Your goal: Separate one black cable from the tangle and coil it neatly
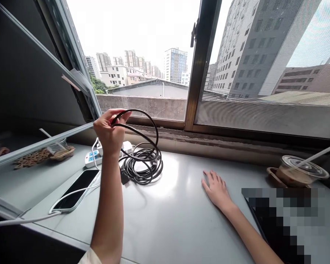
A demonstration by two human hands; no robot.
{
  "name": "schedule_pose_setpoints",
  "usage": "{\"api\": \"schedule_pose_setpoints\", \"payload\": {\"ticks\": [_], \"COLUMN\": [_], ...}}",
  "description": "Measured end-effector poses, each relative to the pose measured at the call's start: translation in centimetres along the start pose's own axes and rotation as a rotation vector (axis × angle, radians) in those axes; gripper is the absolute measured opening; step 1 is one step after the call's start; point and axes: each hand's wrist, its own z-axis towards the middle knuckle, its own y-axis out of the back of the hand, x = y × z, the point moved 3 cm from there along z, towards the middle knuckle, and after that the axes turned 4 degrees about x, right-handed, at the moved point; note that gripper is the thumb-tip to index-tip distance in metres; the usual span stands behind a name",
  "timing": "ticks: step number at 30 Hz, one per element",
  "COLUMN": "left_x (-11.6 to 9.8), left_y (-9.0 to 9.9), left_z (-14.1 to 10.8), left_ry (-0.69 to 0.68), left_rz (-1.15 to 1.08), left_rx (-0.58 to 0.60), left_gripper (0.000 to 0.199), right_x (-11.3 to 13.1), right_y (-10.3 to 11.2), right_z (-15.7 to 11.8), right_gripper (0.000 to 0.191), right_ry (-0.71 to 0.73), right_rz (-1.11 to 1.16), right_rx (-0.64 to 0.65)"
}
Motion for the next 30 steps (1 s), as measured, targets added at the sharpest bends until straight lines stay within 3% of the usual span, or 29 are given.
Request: {"api": "schedule_pose_setpoints", "payload": {"ticks": [3,6,11,14,20,23,27,30], "left_x": [-1.5,-2.5,-3.6,-4.6,-6.8,-7.9,-9.3,-9.6], "left_y": [0.1,0.0,-0.7,-1.4,-4.5,-5.4,-6.6,-8.5], "left_z": [-0.5,-0.8,-1.2,-1.8,-3.9,-5.1,-7.1,-9.1], "left_ry": [-0.003,0.023,0.075,0.085,0.017,-0.023,0.019,0.020], "left_rz": [-0.104,-0.253,-0.437,-0.463,-0.339,-0.262,-0.181,-0.072], "left_rx": [-0.196,-0.300,-0.268,-0.163,0.389,0.499,0.595,0.825], "left_gripper": [0.011,0.008,0.004,0.006,0.014,0.018,0.020,0.019], "right_x": [0.0,0.1,0.3,0.4,0.6,1.7,4.6,5.7], "right_y": [0.1,0.3,0.6,0.8,2.1,3.4,5.6,7.2], "right_z": [-0.1,-0.2,-0.2,-0.2,-0.2,-0.5,-1.9,-3.3], "right_gripper": [0.054,0.054,0.052,0.051,0.047,0.054,0.076,0.095], "right_ry": [0.000,0.003,0.008,0.013,0.028,0.101,0.311,0.338], "right_rz": [0.006,0.028,0.096,0.158,0.391,0.554,1.125,1.407], "right_rx": [-0.003,-0.006,-0.019,-0.034,-0.055,-0.016,0.168,0.242]}}
